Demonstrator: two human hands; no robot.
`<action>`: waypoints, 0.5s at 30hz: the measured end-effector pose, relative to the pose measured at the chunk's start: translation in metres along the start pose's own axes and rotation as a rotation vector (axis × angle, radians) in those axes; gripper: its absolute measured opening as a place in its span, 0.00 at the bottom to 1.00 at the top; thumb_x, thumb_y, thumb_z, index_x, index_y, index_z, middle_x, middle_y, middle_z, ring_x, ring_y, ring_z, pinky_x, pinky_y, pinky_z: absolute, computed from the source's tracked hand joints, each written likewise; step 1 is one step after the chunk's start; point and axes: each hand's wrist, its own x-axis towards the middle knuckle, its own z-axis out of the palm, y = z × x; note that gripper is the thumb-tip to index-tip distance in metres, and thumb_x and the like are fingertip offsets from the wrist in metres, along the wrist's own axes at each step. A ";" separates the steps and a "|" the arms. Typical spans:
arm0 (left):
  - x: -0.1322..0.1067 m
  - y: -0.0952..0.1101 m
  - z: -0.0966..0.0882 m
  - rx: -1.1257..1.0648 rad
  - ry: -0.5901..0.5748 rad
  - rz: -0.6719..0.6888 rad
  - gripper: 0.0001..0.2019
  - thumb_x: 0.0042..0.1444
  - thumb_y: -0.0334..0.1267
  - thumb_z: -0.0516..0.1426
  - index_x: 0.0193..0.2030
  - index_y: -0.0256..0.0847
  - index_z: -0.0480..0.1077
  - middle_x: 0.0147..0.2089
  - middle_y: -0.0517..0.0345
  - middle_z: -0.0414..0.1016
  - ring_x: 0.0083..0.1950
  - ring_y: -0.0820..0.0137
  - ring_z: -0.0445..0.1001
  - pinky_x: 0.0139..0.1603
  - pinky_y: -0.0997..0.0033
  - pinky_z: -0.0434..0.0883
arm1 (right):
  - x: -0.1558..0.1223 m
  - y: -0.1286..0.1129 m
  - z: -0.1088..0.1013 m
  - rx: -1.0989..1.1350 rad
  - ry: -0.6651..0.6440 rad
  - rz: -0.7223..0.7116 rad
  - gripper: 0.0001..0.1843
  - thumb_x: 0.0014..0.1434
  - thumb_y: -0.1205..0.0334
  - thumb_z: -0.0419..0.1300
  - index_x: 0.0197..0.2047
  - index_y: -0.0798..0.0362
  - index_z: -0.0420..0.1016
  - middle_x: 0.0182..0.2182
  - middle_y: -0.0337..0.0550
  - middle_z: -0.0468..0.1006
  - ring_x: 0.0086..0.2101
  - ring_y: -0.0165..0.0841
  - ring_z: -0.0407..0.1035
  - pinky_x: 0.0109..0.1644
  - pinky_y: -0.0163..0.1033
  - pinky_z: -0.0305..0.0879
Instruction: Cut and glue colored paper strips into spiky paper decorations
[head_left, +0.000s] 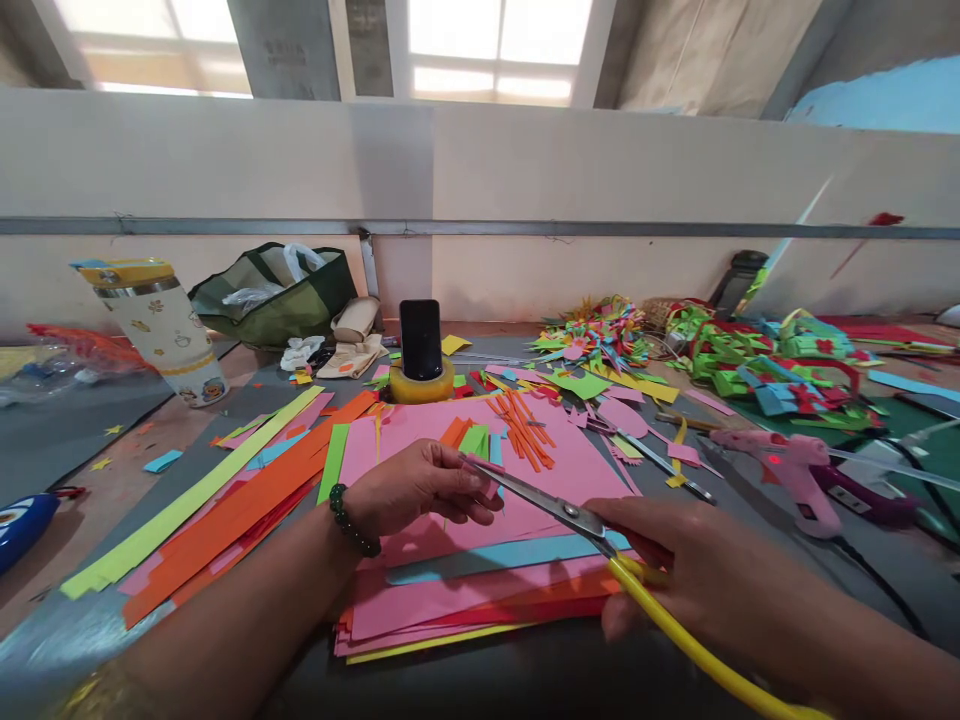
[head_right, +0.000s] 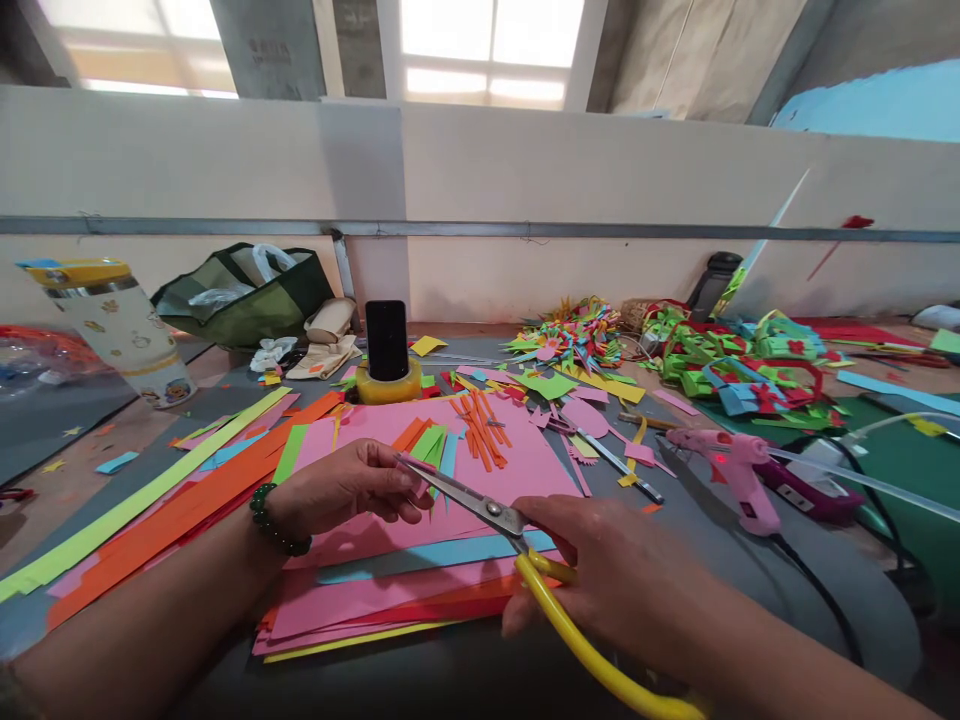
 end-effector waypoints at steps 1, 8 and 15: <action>0.000 0.000 0.000 -0.003 -0.001 -0.002 0.07 0.48 0.37 0.63 0.32 0.34 0.77 0.32 0.53 0.80 0.32 0.73 0.78 0.33 0.79 0.69 | -0.001 -0.001 0.001 -0.009 0.011 -0.012 0.31 0.39 0.45 0.69 0.47 0.46 0.75 0.25 0.37 0.76 0.25 0.32 0.66 0.25 0.31 0.55; -0.001 0.002 0.000 -0.005 0.000 -0.004 0.11 0.48 0.41 0.64 0.33 0.35 0.76 0.34 0.52 0.80 0.33 0.73 0.78 0.34 0.79 0.69 | 0.006 0.005 0.004 -0.003 0.081 0.003 0.21 0.54 0.43 0.58 0.44 0.48 0.74 0.26 0.41 0.77 0.25 0.34 0.69 0.25 0.33 0.56; -0.005 0.009 -0.004 -0.079 0.058 0.057 0.12 0.49 0.41 0.63 0.37 0.34 0.76 0.40 0.47 0.80 0.37 0.68 0.79 0.36 0.75 0.71 | 0.042 0.057 -0.001 -0.231 0.183 0.240 0.15 0.61 0.53 0.49 0.37 0.53 0.72 0.32 0.54 0.78 0.32 0.45 0.73 0.29 0.39 0.58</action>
